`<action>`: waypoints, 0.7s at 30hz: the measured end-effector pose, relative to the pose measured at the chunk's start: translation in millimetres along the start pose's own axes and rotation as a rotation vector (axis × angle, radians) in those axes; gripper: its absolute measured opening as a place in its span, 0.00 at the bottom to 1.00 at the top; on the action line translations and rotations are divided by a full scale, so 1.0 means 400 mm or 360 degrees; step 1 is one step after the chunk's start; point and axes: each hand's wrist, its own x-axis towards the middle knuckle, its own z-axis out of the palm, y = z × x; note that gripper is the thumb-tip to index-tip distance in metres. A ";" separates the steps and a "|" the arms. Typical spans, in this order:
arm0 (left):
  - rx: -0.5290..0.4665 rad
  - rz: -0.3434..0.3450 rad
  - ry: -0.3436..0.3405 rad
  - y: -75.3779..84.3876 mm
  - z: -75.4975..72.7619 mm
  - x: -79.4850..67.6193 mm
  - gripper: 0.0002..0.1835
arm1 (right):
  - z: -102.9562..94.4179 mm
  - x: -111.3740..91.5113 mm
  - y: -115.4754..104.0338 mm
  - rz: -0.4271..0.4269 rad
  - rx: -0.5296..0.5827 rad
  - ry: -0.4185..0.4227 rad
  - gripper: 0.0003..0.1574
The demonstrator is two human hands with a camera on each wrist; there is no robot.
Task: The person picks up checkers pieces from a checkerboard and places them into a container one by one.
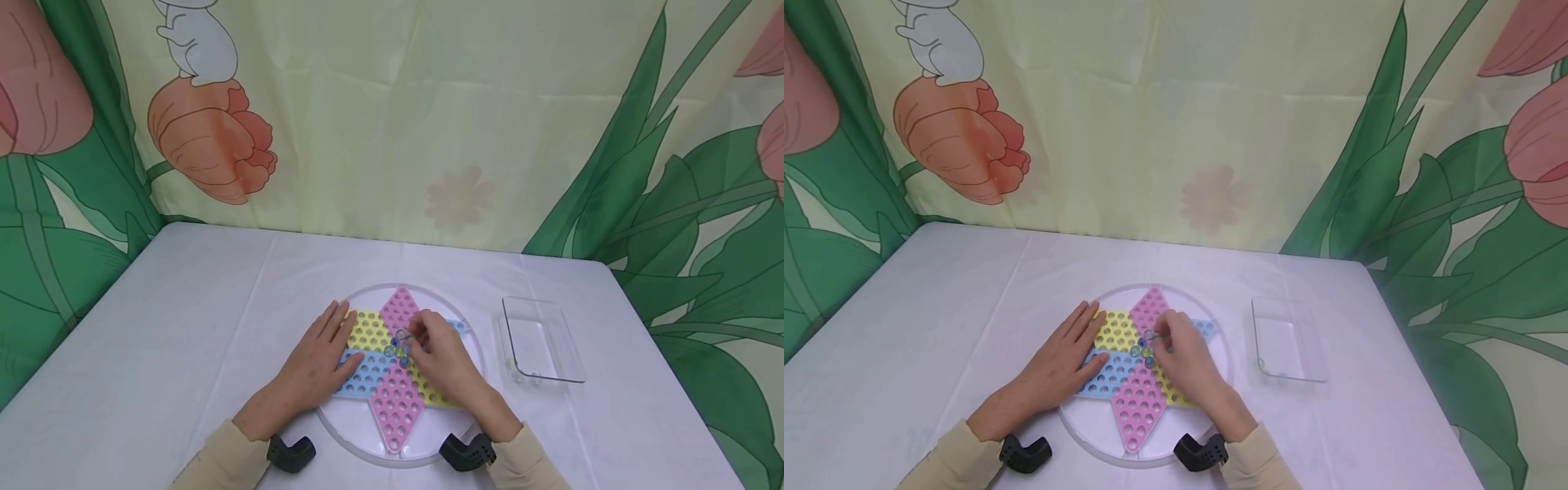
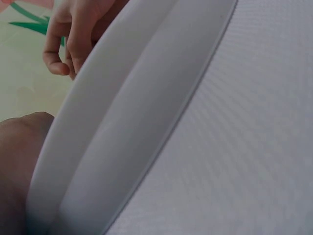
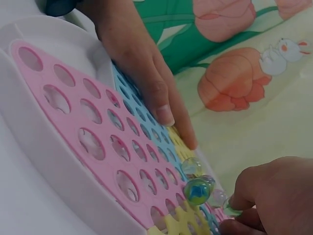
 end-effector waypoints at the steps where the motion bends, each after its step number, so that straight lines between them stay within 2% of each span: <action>1: -0.0002 0.0000 0.0000 0.000 0.000 0.000 0.39 | -0.002 0.000 0.000 0.0002 0.0013 0.0001 0.11; 10: 0.0002 0.0006 0.0013 0.001 0.001 0.001 0.39 | -0.017 0.004 0.006 -0.0070 -0.0002 0.0104 0.12; 21: 0.0008 0.0013 0.0013 0.002 0.001 0.001 0.39 | -0.046 0.001 0.006 -0.0072 -0.0032 0.0121 0.10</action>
